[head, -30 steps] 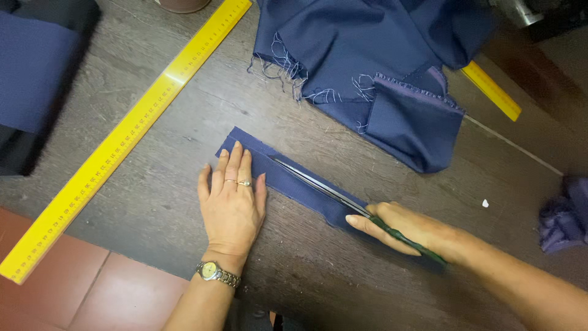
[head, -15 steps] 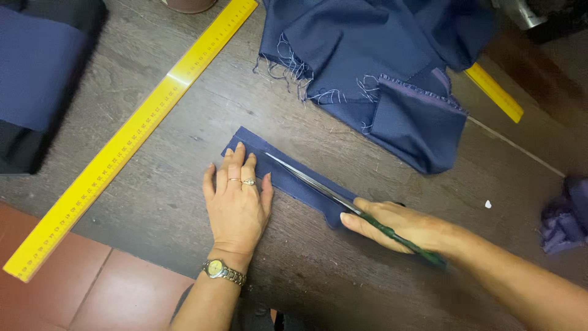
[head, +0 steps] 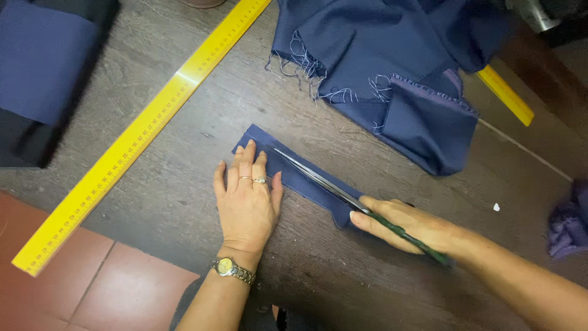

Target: The person cuts a strip of blue fabric using shears and then trims the edges of the strip.

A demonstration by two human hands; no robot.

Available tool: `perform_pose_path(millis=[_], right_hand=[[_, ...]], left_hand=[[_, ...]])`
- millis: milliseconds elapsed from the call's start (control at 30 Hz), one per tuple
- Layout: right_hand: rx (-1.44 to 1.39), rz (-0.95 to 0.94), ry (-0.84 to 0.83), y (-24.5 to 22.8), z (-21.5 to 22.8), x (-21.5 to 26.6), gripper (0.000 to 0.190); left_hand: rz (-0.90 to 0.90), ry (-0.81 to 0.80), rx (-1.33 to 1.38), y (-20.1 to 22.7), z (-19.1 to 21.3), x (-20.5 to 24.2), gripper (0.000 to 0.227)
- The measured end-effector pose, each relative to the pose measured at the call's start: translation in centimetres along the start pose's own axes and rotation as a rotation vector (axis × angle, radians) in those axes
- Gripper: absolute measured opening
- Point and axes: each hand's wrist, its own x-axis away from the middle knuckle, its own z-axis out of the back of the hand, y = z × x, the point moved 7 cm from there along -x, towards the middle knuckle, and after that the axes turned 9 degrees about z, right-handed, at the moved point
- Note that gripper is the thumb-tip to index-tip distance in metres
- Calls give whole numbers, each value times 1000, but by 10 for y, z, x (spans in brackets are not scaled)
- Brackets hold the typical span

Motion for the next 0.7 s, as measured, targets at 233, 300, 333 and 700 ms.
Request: perform_pose_path(millis=[233,300,333,700], right_hand=[[-105,34,10,3,-2,-6,54],[-93,36,34,-3,0,-4,53],[-94,36,33,2,-1,-7,53],[-119,106,23,-4,3,-6,57]], left_hand=[[9,-15,4,-1,-2,0,37],[6,-16,5,-2,-3,0,37],[7,-17,5,-2,-3,0,37],[6,-24,-7,0,-2,0,36]])
